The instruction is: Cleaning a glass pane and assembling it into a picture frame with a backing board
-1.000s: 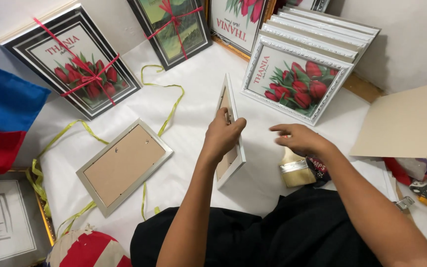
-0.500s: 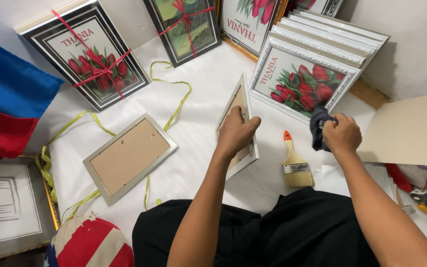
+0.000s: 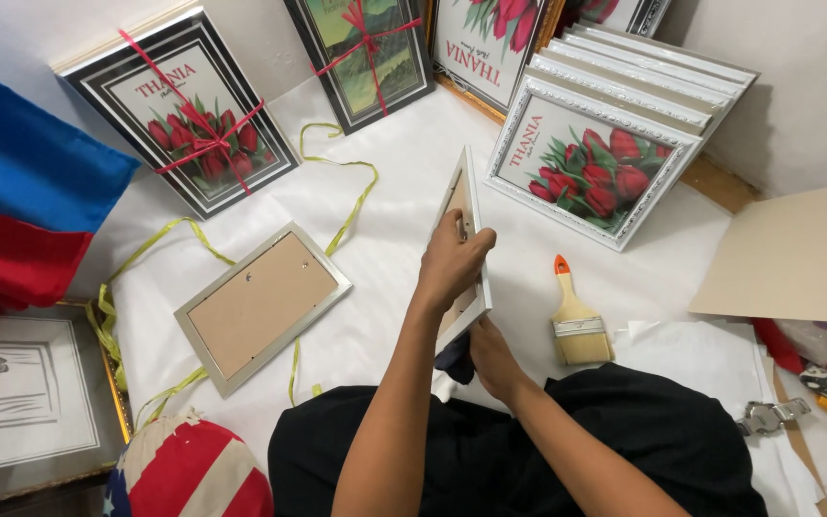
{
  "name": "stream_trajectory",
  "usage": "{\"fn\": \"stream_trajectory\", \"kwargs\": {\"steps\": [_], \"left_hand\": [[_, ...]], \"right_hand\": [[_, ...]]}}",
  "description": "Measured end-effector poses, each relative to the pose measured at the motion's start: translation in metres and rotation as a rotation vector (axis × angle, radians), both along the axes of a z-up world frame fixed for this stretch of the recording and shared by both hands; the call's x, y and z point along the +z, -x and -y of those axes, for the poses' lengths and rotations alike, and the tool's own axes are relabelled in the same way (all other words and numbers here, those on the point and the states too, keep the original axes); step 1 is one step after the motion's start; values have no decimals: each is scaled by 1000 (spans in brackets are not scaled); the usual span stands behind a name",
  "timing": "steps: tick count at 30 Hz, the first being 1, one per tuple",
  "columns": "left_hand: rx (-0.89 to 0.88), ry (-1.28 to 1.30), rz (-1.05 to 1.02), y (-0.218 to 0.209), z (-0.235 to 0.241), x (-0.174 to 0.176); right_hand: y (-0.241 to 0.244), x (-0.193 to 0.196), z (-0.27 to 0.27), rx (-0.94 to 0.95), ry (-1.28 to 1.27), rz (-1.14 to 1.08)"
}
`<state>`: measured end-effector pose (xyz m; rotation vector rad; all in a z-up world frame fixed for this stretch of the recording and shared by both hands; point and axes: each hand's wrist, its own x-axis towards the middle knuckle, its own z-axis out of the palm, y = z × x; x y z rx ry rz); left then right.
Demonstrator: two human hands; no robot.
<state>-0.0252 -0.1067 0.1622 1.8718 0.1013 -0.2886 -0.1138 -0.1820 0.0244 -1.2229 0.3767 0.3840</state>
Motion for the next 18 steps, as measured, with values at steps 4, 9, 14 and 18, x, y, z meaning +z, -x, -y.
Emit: {"fn": "stream_trajectory", "kwargs": {"steps": [4,9,14,18], "left_hand": [[4,42,1,8,-15,23],[45,141,-5,16,-28,48],[30,199,-15,4,-42,31],[21,229,-31,7,-44,38]], "right_hand": [[-8,48,-10,-24,38,49],[-21,108,-19,-328,9,498],[-22,-20,-44,-312,20,464],[-25,-273,-18,214,803,723]]}}
